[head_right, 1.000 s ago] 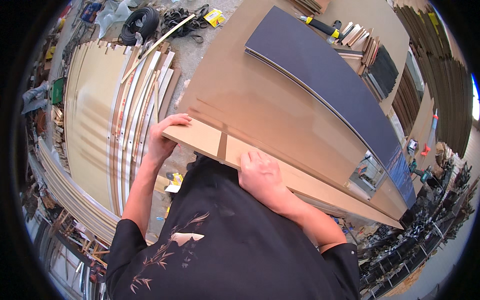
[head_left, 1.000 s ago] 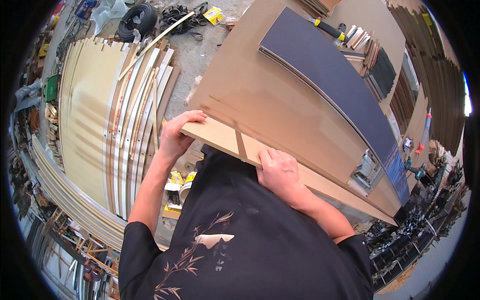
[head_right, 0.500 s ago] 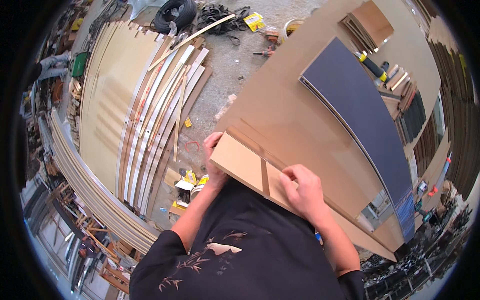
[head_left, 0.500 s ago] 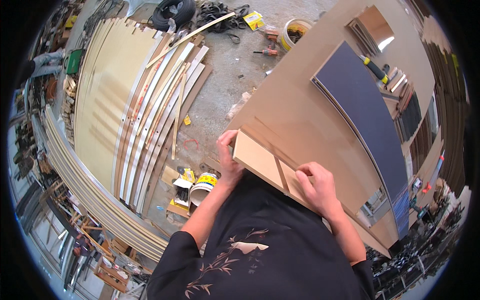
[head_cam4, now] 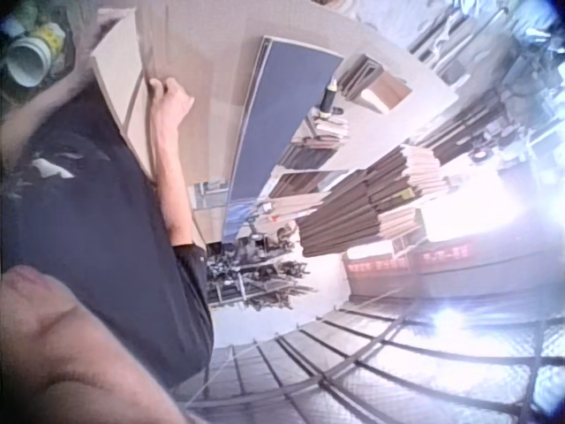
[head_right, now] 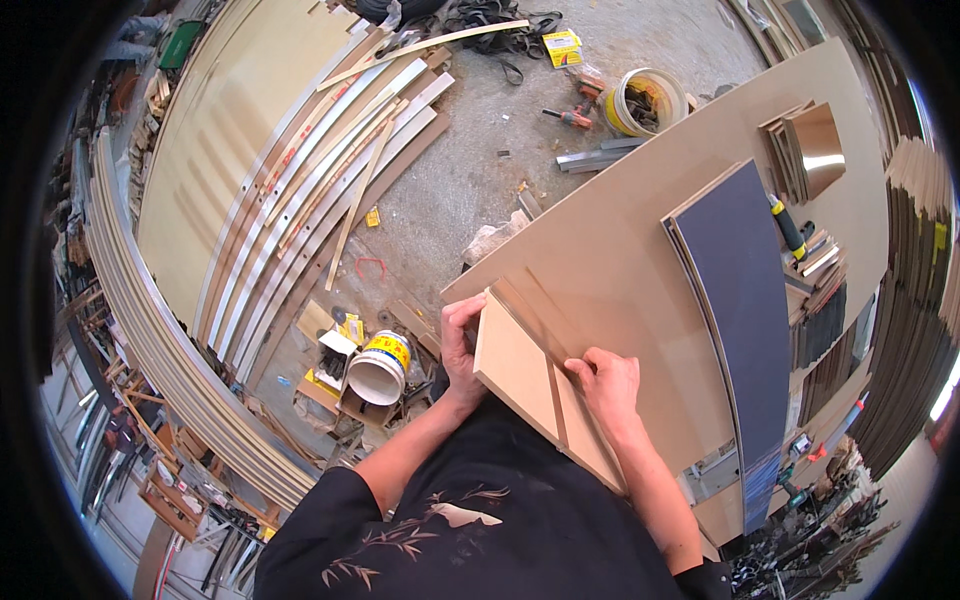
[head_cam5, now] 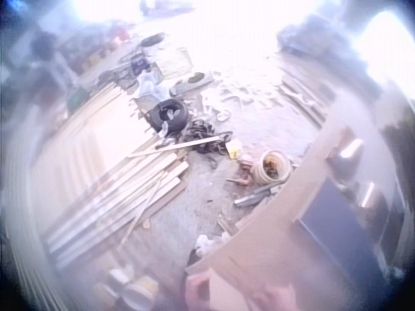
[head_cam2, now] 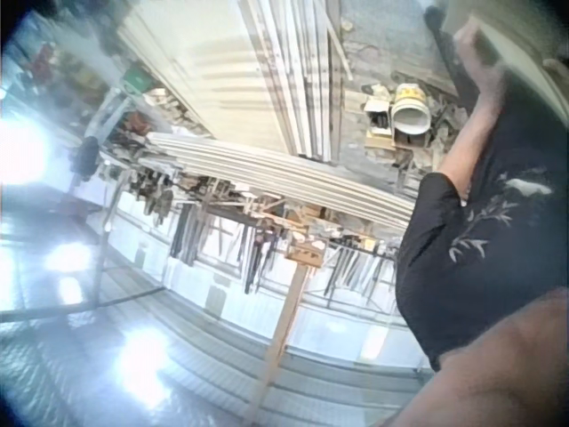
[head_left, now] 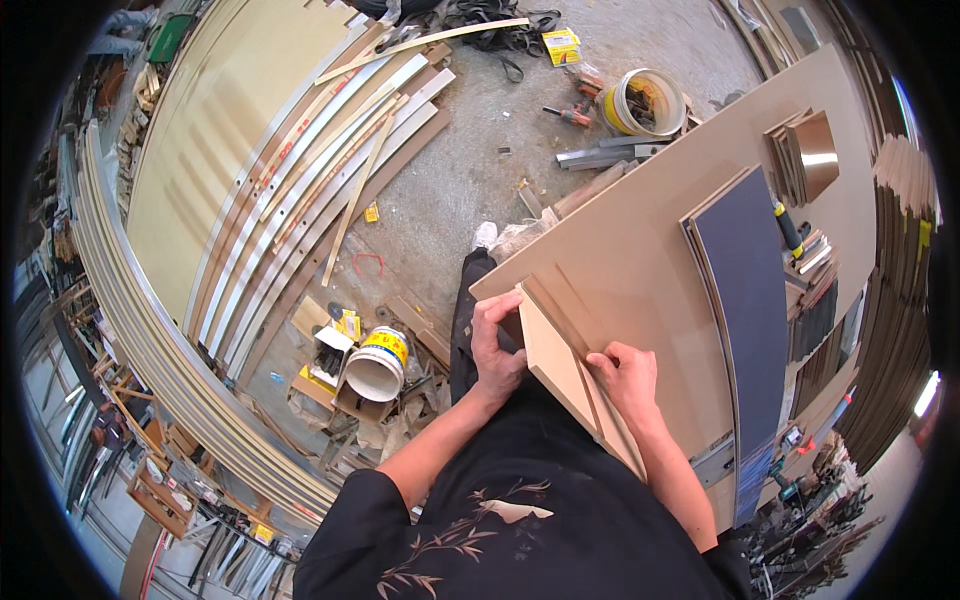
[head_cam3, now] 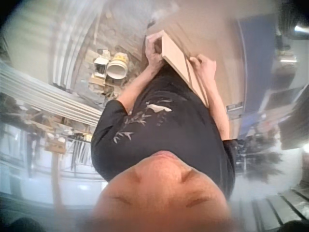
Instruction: The person handles wooden boards and dark strips in a workshop, aligning and fitting the strips to the edges of the boards. They use scissors to trim a strip and repeatedly test the fit by placing the strip against the board edge. The person moves between the workbench and the floor, picking up and setting down materials.
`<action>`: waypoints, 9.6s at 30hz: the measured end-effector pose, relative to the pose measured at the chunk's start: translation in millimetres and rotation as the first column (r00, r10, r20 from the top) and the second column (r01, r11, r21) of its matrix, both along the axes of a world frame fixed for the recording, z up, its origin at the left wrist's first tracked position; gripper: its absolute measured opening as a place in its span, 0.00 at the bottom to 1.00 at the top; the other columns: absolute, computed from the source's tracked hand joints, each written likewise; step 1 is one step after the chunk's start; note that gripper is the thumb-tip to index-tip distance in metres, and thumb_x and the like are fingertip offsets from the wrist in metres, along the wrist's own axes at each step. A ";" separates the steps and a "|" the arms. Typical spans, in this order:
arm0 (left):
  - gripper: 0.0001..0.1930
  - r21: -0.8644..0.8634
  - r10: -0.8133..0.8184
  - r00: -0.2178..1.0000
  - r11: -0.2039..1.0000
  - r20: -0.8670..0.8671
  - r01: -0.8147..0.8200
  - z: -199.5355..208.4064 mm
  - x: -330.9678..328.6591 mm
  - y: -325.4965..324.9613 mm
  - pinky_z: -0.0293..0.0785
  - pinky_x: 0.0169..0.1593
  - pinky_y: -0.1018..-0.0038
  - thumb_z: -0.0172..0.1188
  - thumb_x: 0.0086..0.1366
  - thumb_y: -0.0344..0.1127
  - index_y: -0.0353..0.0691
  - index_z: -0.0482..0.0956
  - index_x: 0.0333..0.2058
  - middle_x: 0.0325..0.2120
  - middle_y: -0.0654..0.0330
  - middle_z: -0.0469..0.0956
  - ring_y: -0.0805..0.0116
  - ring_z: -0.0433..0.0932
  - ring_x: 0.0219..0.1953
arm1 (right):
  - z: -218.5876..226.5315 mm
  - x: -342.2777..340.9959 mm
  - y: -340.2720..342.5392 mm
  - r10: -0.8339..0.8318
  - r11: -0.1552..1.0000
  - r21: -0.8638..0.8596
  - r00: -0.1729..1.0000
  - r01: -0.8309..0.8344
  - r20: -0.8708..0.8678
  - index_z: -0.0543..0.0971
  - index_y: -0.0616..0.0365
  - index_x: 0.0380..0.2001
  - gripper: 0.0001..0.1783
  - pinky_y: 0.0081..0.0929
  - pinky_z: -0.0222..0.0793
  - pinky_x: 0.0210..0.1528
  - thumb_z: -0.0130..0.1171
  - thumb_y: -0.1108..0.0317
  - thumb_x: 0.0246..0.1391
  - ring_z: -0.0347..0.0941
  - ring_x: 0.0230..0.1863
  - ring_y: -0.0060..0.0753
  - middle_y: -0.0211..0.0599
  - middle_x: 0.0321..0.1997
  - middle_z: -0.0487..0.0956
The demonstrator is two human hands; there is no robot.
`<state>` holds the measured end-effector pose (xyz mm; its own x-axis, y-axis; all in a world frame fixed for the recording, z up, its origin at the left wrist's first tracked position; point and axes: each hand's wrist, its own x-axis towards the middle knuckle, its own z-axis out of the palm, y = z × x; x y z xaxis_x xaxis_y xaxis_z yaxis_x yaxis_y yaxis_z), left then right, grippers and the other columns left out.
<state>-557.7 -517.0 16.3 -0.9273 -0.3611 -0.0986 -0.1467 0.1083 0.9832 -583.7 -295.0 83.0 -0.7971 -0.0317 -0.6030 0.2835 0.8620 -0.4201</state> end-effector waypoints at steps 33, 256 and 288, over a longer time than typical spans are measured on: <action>0.31 -0.005 -0.013 0.999 1.000 -0.043 0.013 -4.1 -2.1 0.8 0.68 0.59 0.64 0.79 0.52 0.50 0.41 0.79 0.51 0.51 0.55 0.80 0.57 0.76 0.54 | 2.5 -2.5 -5.2 0.013 0.999 0.040 1.000 -0.014 0.026 0.78 0.57 0.17 0.21 0.41 0.65 0.36 0.73 0.55 0.52 0.73 0.22 0.48 0.42 0.17 0.77; 0.19 -0.534 -0.032 0.985 0.843 -0.169 -0.064 -30.8 -55.9 -24.0 0.61 0.57 0.60 0.52 0.75 0.50 0.43 0.80 0.49 0.49 0.60 0.78 0.56 0.71 0.52 | -27.2 -206.2 -63.6 -0.137 0.737 -0.668 0.947 -0.099 -0.291 0.80 0.66 0.34 0.02 0.20 0.78 0.34 0.63 0.78 0.59 0.82 0.31 0.20 0.35 0.27 0.84; 0.16 -0.501 -0.015 0.979 0.861 -0.206 -0.092 -42.1 -52.2 -10.6 0.65 0.54 0.60 0.58 0.71 0.46 0.44 0.80 0.50 0.48 0.61 0.80 0.57 0.74 0.49 | -106.6 -246.8 -133.8 0.696 0.634 0.202 0.665 -0.746 0.270 0.88 0.63 0.36 0.23 0.45 0.80 0.49 0.64 0.54 0.44 0.84 0.45 0.56 0.56 0.40 0.86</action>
<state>-609.8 -527.6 -25.7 -0.8922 -0.3473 0.2886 0.0278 0.5958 0.8027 -830.5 -428.8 -23.5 -0.4878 -0.3729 -0.7893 -0.4417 0.8853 -0.1452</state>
